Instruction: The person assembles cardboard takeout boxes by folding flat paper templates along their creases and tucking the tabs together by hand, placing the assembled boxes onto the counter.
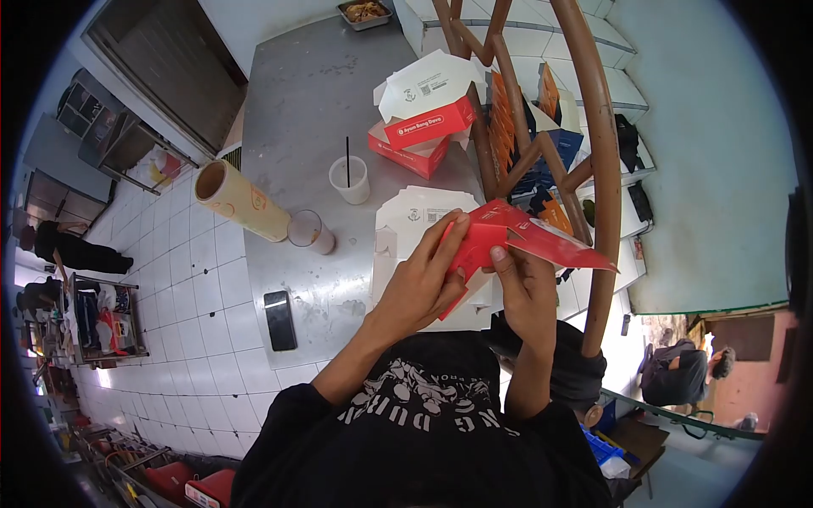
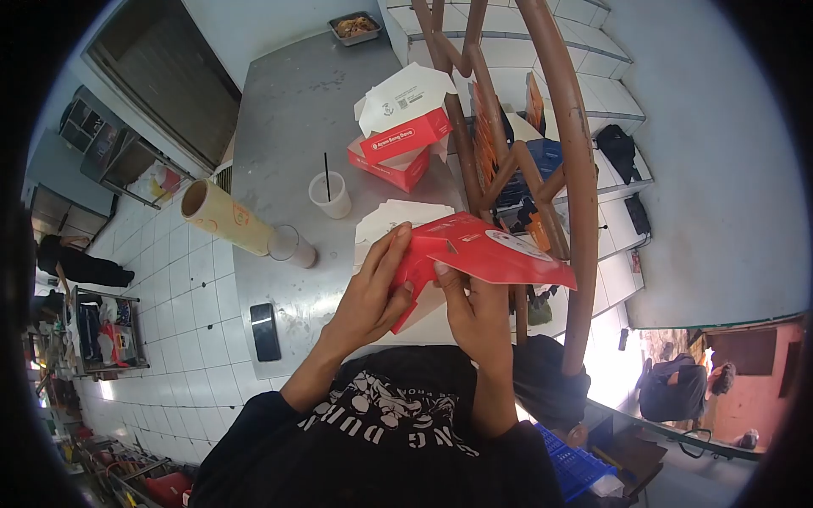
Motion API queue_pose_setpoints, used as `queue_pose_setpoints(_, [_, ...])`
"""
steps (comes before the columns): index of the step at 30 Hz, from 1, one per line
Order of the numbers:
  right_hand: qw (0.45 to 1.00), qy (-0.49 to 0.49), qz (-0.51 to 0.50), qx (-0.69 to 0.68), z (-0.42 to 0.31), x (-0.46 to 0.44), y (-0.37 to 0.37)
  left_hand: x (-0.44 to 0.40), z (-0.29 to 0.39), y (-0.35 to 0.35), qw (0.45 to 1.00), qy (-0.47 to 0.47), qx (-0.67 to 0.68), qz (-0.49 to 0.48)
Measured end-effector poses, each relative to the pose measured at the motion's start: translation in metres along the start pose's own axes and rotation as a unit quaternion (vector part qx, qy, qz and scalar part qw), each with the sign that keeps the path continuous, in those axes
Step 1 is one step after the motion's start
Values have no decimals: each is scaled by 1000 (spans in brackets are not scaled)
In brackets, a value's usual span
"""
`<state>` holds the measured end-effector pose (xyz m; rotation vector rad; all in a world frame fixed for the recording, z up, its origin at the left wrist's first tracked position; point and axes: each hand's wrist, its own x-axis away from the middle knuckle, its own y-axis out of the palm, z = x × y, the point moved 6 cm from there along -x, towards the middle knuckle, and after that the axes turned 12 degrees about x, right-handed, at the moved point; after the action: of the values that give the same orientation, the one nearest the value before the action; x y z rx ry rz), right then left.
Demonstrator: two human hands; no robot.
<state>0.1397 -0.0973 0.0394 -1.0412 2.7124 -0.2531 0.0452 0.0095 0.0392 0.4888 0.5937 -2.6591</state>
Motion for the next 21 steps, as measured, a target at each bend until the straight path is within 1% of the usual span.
queue_pose_setpoints(2, [983,-103,23,153,-7,-1,-5,0,-2,-1,999,-19,-30,13])
queue_pose_setpoints(3, [982,-111,22,149,-9,-1,-4,0,-2,-1,999,-15,-37,17])
queue_pose_setpoints(5, [994,-26,56,85,-1,3,-4,1,-1,-3,998,-6,-53,38])
queue_pose_setpoints(6, [995,-40,50,82,-4,3,1,0,0,-5,998,-14,-52,40])
queue_pose_setpoints(8, [996,-3,91,3,-1,3,4,-1,0,-8,997,-11,-56,56])
queue_pose_setpoints(9, [995,-24,92,-40,-4,2,6,-3,0,-10,996,-7,-60,66])
queue_pose_setpoints(10, [995,-30,85,-41,-6,2,7,-4,3,-11,995,14,-72,69])
queue_pose_setpoints(11, [993,-10,91,-69,-5,2,7,-4,5,-11,993,34,-84,71])
queue_pose_setpoints(12, [991,12,97,-96,-3,3,7,-3,7,-12,993,32,-87,77])
queue_pose_setpoints(14, [993,11,81,-83,-5,4,11,-2,4,-11,996,-7,-56,63])
queue_pose_setpoints(16, [996,28,71,-41,3,7,17,-2,3,-11,996,-2,-52,74])
queue_pose_setpoints(17, [996,42,39,-65,15,8,18,-1,3,-11,996,2,-32,82])
queue_pose_setpoints(18, [997,41,31,-64,22,4,16,0,3,-12,996,5,-12,91])
queue_pose_setpoints(19, [993,41,9,-109,29,3,17,2,3,-13,995,-1,-13,97])
queue_pose_setpoints(20, [987,42,-12,-153,33,3,20,3,5,-14,996,17,-26,88])
queue_pose_setpoints(21, [987,47,-18,-153,38,4,25,4,7,-14,996,35,-38,78])
